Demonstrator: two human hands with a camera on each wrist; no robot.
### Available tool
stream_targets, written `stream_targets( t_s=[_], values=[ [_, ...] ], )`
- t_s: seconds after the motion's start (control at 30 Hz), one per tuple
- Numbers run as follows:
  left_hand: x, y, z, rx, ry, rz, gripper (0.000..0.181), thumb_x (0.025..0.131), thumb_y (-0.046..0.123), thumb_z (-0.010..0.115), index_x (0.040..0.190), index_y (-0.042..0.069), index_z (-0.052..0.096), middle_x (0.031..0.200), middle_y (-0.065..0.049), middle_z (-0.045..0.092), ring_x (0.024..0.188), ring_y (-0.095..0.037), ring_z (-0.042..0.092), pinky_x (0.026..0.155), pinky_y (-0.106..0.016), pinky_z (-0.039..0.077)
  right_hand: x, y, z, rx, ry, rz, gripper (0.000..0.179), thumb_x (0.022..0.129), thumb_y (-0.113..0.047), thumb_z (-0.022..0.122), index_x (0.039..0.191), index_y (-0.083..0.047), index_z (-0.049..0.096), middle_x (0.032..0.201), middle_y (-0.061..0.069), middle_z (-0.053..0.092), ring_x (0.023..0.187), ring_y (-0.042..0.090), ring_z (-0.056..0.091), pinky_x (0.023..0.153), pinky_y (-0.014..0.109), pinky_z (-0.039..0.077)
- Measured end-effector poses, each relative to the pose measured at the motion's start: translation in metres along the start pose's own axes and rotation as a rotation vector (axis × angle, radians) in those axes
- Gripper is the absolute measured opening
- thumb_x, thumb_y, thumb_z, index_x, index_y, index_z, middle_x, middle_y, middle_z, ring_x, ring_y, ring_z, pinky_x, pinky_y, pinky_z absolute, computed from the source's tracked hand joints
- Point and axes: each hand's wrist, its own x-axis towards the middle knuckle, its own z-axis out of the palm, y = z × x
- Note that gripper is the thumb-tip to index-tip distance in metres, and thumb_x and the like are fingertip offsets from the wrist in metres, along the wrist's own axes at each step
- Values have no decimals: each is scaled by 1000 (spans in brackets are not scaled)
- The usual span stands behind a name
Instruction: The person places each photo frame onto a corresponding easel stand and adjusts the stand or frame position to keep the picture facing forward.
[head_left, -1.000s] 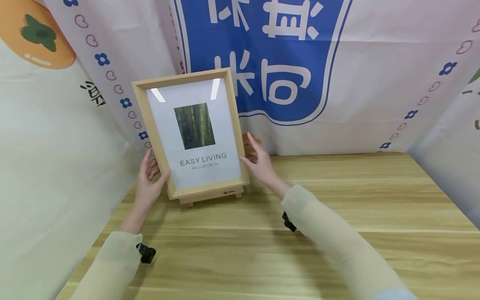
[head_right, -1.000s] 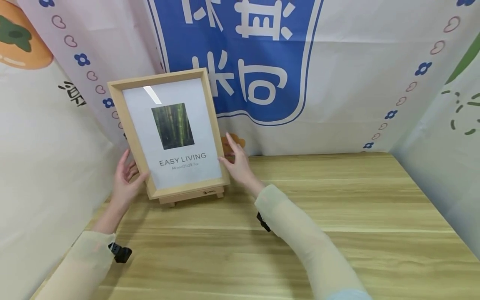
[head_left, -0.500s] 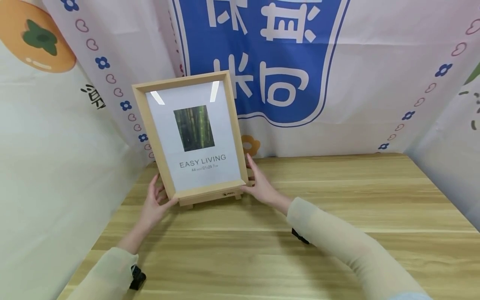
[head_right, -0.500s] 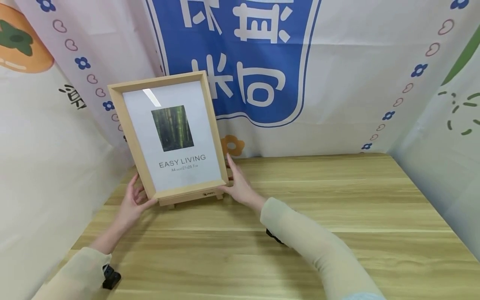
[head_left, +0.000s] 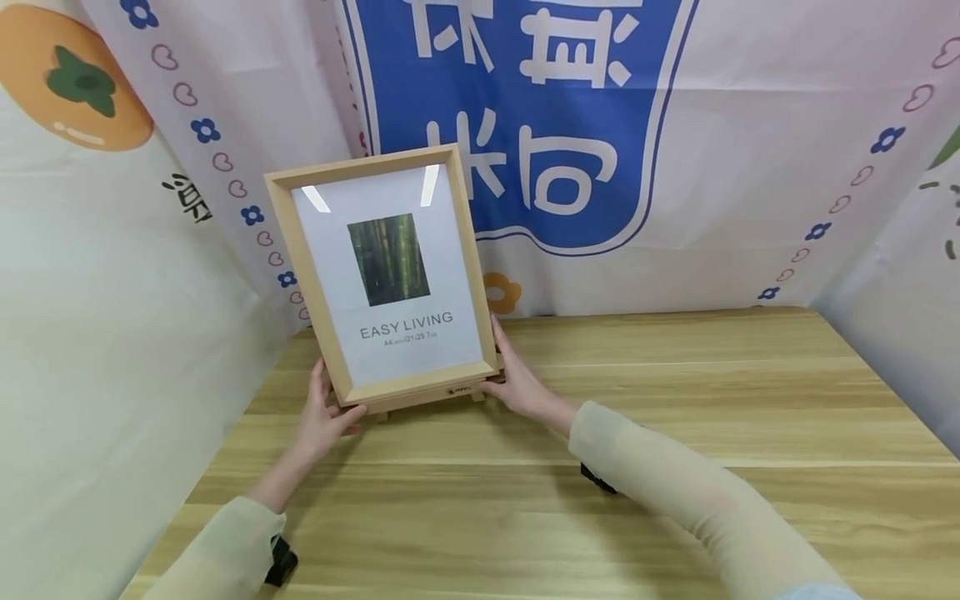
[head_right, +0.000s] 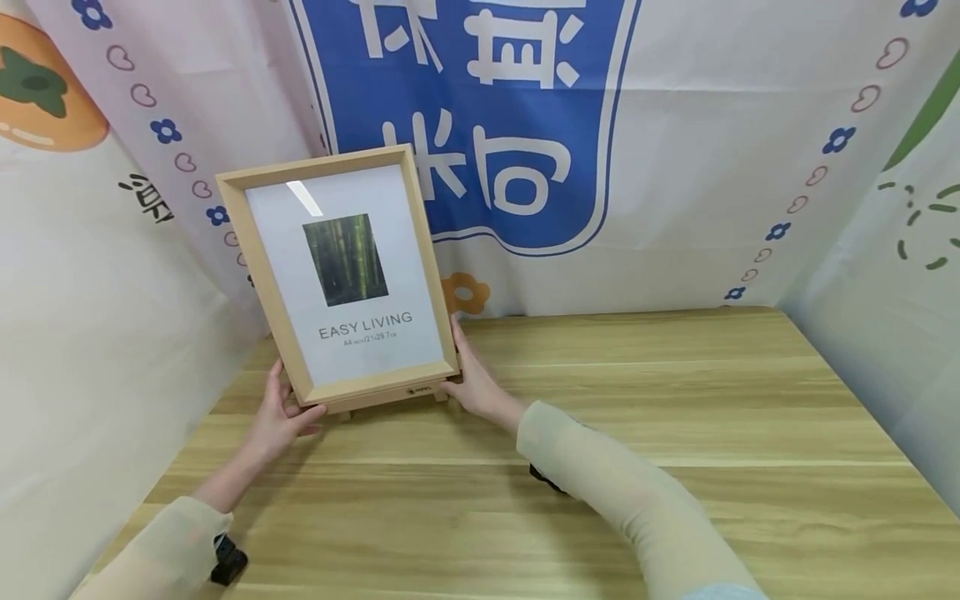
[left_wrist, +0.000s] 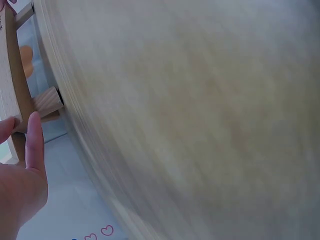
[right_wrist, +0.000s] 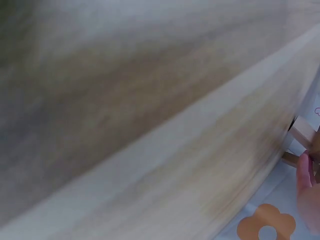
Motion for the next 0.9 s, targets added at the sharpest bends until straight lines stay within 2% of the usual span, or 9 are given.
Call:
stream_targets(
  t_s=[0.4,0.6,0.9],
  values=[
    [-2,2,2,-6,4,0,108,90,-11,60,153,31,-18,157,-28,2,121,-58,41,66,-40,61,0,1,1,23,-17,20,112,86,6,68,155,-25,-14,152,23,27,117,36,51,93,36,52],
    [-4,4,6,5,7,-14,109,90,-10,60,152,33,-18,158,-27,0,119,-57,44,68,-41,61,-2,1,-1,28,-16,57,113,85,6,69,155,-28,-13,152,23,27,117,35,53,95,35,51],
    [-8,10,26,-1,22,-21,111,87,-13,61,153,33,-16,156,-29,7,114,-55,49,66,-42,61,-12,6,-15,59,-2,78,113,84,11,68,156,-25,-11,150,25,29,109,35,57,91,33,53]
  ],
)
